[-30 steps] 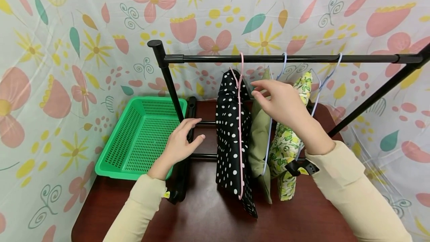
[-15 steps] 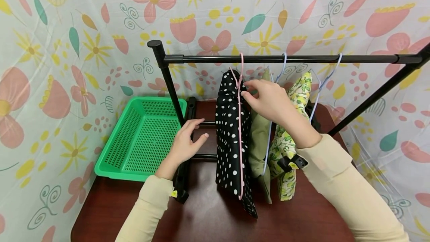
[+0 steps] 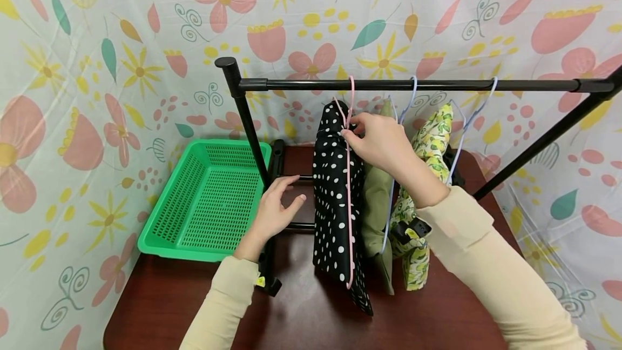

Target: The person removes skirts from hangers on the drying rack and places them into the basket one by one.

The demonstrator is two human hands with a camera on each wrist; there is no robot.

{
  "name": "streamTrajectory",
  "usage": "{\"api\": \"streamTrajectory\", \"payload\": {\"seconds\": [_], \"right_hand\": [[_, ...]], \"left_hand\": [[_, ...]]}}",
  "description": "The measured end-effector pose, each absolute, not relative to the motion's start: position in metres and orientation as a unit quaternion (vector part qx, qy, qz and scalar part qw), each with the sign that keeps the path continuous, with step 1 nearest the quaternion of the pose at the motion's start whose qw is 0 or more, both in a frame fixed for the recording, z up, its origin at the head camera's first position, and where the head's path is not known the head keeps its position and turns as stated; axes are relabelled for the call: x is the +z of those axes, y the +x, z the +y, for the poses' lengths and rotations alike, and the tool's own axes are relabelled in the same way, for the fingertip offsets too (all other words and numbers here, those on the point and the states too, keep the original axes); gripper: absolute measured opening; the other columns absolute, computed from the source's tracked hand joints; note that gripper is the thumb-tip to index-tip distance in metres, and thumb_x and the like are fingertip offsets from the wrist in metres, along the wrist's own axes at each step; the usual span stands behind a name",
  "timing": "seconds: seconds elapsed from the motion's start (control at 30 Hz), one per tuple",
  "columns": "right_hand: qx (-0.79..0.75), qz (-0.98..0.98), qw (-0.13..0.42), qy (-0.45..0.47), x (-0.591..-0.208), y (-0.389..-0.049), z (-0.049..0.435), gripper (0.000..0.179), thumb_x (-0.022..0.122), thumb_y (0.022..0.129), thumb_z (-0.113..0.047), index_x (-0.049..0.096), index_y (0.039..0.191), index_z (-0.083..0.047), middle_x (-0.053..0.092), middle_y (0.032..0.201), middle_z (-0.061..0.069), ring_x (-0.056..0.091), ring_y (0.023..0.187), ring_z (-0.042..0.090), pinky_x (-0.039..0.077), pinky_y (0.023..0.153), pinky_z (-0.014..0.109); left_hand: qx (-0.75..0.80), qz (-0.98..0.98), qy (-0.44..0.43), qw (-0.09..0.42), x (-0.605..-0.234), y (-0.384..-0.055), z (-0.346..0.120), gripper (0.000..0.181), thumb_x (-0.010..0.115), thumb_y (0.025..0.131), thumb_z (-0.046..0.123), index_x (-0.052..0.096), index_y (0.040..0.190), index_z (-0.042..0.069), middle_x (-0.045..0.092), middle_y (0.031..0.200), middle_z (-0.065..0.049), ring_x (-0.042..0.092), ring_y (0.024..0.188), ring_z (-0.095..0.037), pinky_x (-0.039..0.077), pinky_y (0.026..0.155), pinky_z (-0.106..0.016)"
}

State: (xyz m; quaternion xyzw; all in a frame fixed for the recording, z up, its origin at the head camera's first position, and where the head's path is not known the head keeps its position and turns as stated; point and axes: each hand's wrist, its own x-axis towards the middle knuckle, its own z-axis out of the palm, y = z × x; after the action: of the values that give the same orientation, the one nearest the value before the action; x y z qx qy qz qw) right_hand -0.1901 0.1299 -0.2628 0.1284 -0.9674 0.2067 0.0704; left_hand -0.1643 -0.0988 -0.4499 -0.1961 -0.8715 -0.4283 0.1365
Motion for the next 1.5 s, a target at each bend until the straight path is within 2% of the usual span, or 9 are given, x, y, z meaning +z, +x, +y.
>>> {"api": "streamTrajectory", "payload": {"seconds": [0.2,0.33,0.67,0.9,1.17,1.4,1.5], "right_hand": [[0.208,-0.969,0.062,0.119,-0.260,-0.193,0.125,0.030,0.055,0.091,-0.030,0.063,0.108,-0.008,0.069,0.097,0.013,0.064,0.087,0.031,0.047,0.074,0.048],[0.203,-0.971,0.061,0.115,-0.260,-0.195,0.123,0.028,0.054,0.090,-0.031,0.064,0.103,-0.009,0.070,0.093,0.011,0.065,0.084,0.030,0.046,0.074,0.048],[0.187,-0.975,0.054,0.112,-0.263,-0.201,0.121,0.026,0.055,0.089,-0.032,0.066,0.094,-0.009,0.070,0.085,0.010,0.064,0.074,0.030,0.048,0.068,0.045],[0.180,-0.976,0.057,0.104,-0.263,-0.204,0.119,0.026,0.056,0.087,-0.031,0.065,0.091,-0.008,0.070,0.081,0.010,0.064,0.072,0.032,0.048,0.065,0.047],[0.182,-0.975,0.070,0.106,-0.261,-0.207,0.118,0.019,0.054,0.084,-0.024,0.065,0.084,-0.008,0.063,0.057,0.005,0.063,0.067,0.034,0.046,0.064,0.050],[0.175,-0.976,0.076,0.108,-0.259,-0.207,0.117,0.016,0.056,0.083,-0.021,0.063,0.077,-0.007,0.064,0.067,0.009,0.063,0.071,0.035,0.047,0.065,0.050],[0.174,-0.976,0.077,0.108,-0.259,-0.208,0.116,0.015,0.056,0.082,-0.019,0.060,0.073,-0.008,0.060,0.064,0.007,0.062,0.068,0.034,0.047,0.063,0.049]], "left_hand": [[-0.438,-0.869,-0.186,0.134,-0.457,-0.165,-0.095,0.044,0.059,0.088,0.035,0.053,0.128,0.019,0.055,0.122,0.000,0.056,0.104,-0.017,0.050,0.076,-0.036],[-0.446,-0.867,-0.180,0.132,-0.461,-0.166,-0.092,0.042,0.059,0.089,0.035,0.054,0.127,0.020,0.055,0.121,0.000,0.055,0.103,-0.015,0.049,0.079,-0.035],[-0.461,-0.862,-0.166,0.127,-0.473,-0.168,-0.085,0.040,0.059,0.089,0.032,0.055,0.125,0.017,0.057,0.117,-0.003,0.058,0.100,-0.017,0.051,0.082,-0.034],[-0.466,-0.861,-0.165,0.123,-0.476,-0.169,-0.085,0.039,0.059,0.089,0.031,0.056,0.124,0.015,0.058,0.117,-0.007,0.059,0.100,-0.021,0.051,0.082,-0.033],[-0.463,-0.862,-0.167,0.122,-0.479,-0.170,-0.084,0.038,0.059,0.089,0.030,0.056,0.124,0.015,0.059,0.114,-0.002,0.060,0.099,-0.022,0.051,0.080,-0.035],[-0.469,-0.862,-0.159,0.109,-0.484,-0.168,-0.081,0.037,0.059,0.089,0.030,0.057,0.123,0.016,0.060,0.113,-0.002,0.061,0.097,-0.018,0.051,0.081,-0.034],[-0.470,-0.864,-0.154,0.100,-0.488,-0.166,-0.080,0.036,0.058,0.090,0.032,0.056,0.123,0.018,0.058,0.115,0.000,0.060,0.097,-0.017,0.051,0.082,-0.033]]}}
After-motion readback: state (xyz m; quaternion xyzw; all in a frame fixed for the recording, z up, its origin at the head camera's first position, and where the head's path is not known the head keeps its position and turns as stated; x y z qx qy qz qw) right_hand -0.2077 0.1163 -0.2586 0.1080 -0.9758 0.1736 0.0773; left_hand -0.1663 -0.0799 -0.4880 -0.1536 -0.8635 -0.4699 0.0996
